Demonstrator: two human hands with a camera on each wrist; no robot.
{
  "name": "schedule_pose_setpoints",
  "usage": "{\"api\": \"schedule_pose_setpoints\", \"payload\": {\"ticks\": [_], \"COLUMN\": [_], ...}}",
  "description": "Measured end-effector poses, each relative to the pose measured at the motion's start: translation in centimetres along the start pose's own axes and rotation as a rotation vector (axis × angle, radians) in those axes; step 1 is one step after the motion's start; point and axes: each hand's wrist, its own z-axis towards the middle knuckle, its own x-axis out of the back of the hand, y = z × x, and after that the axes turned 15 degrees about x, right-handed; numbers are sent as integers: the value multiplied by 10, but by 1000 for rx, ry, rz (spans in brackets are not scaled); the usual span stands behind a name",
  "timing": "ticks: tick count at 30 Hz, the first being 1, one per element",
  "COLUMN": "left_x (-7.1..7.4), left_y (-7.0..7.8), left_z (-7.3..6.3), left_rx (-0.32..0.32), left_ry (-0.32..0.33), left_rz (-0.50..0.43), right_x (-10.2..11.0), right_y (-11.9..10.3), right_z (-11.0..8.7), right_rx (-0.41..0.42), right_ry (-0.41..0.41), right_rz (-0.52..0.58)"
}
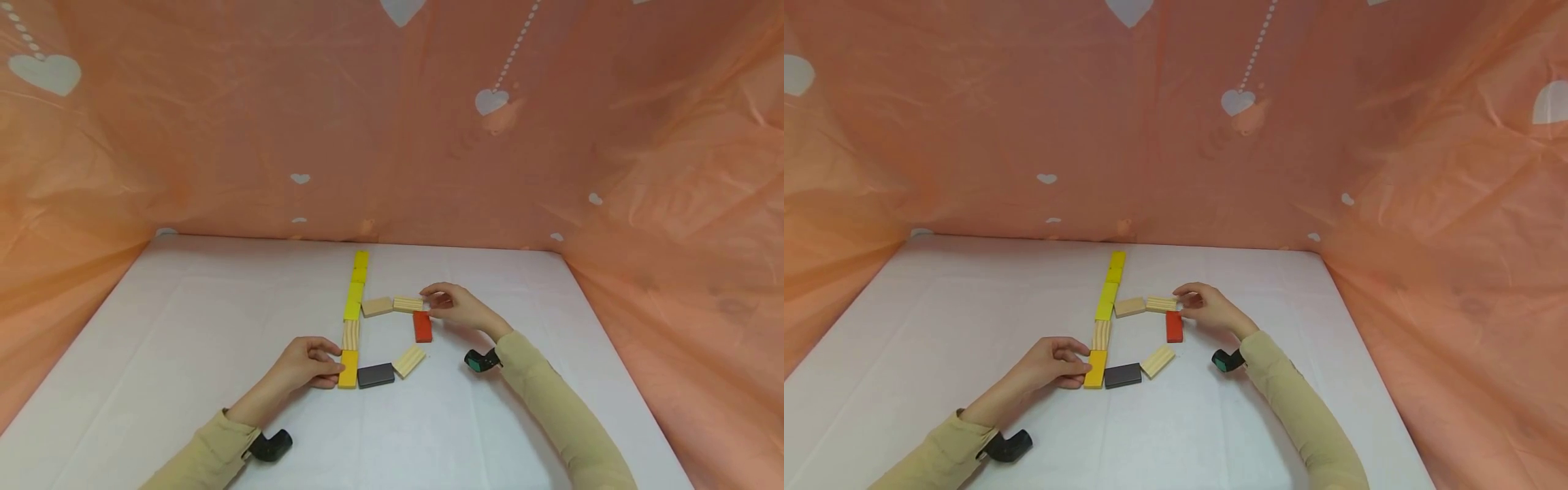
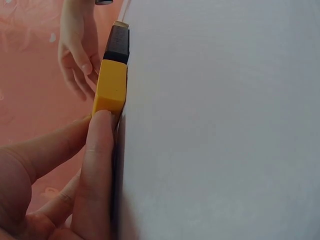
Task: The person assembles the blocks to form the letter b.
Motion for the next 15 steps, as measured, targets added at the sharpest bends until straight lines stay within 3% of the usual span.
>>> {"api": "schedule_pose_setpoints", "payload": {"ticks": [10, 15], "left_x": [0, -1], "left_y": [2, 2], "left_z": [-2, -2], "left_rx": [3, 8], "left_ry": [-9, -2], "left_rz": [2, 9], "right_x": [1, -1], "right_y": [6, 4], "right_z": [6, 6], "right_rx": [-29, -37], "right_ry": [-55, -71], "right_rz": [95, 89]}}
